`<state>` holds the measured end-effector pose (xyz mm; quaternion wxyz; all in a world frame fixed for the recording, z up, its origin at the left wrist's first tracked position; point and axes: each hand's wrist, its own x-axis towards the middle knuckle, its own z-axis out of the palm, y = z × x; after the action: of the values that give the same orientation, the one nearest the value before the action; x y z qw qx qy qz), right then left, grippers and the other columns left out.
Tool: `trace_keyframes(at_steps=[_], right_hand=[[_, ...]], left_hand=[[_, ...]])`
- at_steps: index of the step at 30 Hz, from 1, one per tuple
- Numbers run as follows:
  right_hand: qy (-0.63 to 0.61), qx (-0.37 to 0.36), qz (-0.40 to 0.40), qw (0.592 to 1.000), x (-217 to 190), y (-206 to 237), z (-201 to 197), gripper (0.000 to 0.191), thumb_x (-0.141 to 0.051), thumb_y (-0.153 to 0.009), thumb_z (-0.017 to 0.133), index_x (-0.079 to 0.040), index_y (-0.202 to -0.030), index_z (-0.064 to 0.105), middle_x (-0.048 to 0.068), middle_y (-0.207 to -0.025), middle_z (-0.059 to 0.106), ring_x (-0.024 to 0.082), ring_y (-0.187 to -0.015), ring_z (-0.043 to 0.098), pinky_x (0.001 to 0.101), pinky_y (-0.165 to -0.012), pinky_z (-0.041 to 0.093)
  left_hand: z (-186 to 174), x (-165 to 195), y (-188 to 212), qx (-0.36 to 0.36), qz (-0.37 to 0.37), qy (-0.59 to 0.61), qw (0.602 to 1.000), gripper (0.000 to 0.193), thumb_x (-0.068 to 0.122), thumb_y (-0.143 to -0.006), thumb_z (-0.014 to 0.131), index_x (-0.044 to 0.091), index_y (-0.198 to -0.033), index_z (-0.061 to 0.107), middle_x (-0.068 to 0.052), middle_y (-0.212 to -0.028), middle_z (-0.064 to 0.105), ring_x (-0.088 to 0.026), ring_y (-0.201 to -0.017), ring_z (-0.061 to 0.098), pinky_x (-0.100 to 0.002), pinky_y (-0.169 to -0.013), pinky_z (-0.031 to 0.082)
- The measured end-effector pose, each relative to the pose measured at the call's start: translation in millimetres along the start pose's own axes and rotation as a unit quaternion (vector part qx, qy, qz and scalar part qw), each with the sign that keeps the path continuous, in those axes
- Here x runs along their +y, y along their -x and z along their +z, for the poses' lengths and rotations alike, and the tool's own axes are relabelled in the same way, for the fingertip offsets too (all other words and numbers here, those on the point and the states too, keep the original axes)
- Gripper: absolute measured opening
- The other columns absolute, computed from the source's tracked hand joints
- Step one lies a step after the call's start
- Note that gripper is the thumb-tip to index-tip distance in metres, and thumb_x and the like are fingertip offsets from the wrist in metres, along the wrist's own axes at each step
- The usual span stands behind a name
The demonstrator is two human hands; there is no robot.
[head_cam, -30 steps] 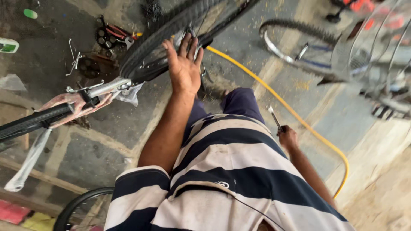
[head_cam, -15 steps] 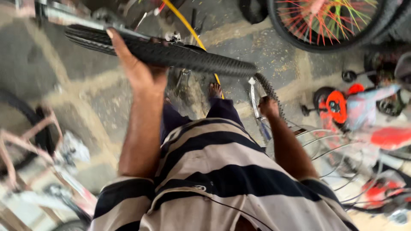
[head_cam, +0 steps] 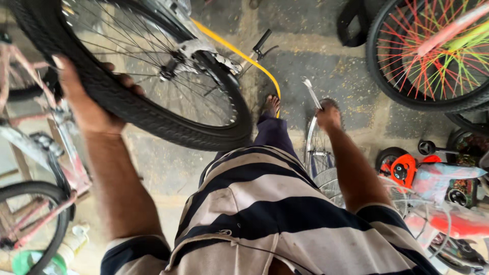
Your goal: The person sits on the floor of a bicycle workshop and fits a front wheel to a new bicycle frame, holding the axle with a plastic bag and tightening the axle nuts by hand. They then lift and reposition the bicycle and pick up a wrench from the floor.
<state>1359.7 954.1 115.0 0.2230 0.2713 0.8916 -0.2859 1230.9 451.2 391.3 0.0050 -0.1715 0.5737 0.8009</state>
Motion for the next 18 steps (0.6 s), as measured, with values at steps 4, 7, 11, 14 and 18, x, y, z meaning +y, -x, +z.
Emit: trace_keyframes(at_steps=[4, 7, 11, 14, 18], right_hand=[[0.079, 0.046, -0.105, 0.99, -18.9, 32.6, 41.9, 0.031, -0.032, -0.094, 0.066, -0.014, -0.119, 0.066, 0.026, -0.112, 0.067, 0.048, -0.105, 0.062, 0.0548, -0.087, 0.049], [0.086, 0.011, -0.183, 0.979, -21.1, 65.4, 64.7, 0.029, -0.03, -0.098, 0.062, -0.013, -0.121, 0.064, 0.021, -0.118, 0.07, 0.044, -0.111, 0.065, 0.0531, -0.099, 0.05], [0.163, -0.064, -0.119, 0.977, -15.5, 105.2, 75.1, 0.035, -0.032, -0.097, 0.062, -0.012, -0.126, 0.063, 0.023, -0.116, 0.069, 0.044, -0.111, 0.065, 0.0535, -0.094, 0.051], [0.207, -0.087, -0.097, 0.97, -2.3, 125.6, 70.4, 0.035, -0.029, -0.1, 0.058, -0.013, -0.131, 0.063, 0.023, -0.116, 0.071, 0.043, -0.107, 0.069, 0.0521, -0.093, 0.054], [0.235, -0.063, -0.044, 0.969, 15.4, 141.3, 66.1, 0.032, -0.03, -0.098, 0.061, -0.016, -0.125, 0.068, 0.022, -0.116, 0.07, 0.043, -0.109, 0.066, 0.0535, -0.093, 0.051]], left_hand=[[-93.1, -2.4, 32.2, 0.014, -0.022, -0.002, 1.0, 0.072, 0.065, -0.097, 0.062, -0.002, -0.122, 0.056, -0.011, -0.1, 0.06, -0.03, -0.085, 0.069, -0.054, -0.073, 0.062], [-158.5, -9.7, 51.2, 0.014, -0.027, -0.008, 0.999, 0.068, 0.063, -0.096, 0.067, 0.0, -0.123, 0.057, -0.009, -0.103, 0.063, -0.028, -0.084, 0.069, -0.052, -0.071, 0.061], [-217.1, -26.1, 77.3, 0.031, -0.121, -0.033, 0.992, 0.067, 0.067, -0.094, 0.069, 0.005, -0.119, 0.06, -0.011, -0.083, 0.063, -0.025, -0.072, 0.067, -0.043, -0.067, 0.06], [-239.1, -33.4, 82.4, 0.046, -0.126, -0.035, 0.99, 0.064, 0.063, -0.096, 0.067, 0.004, -0.12, 0.063, -0.011, -0.079, 0.062, -0.024, -0.068, 0.066, -0.04, -0.062, 0.058], [-245.8, -43.8, 78.8, 0.024, -0.09, -0.065, 0.994, 0.061, 0.059, -0.094, 0.071, 0.002, -0.114, 0.062, -0.008, -0.078, 0.062, -0.023, -0.063, 0.066, -0.04, -0.058, 0.06]])
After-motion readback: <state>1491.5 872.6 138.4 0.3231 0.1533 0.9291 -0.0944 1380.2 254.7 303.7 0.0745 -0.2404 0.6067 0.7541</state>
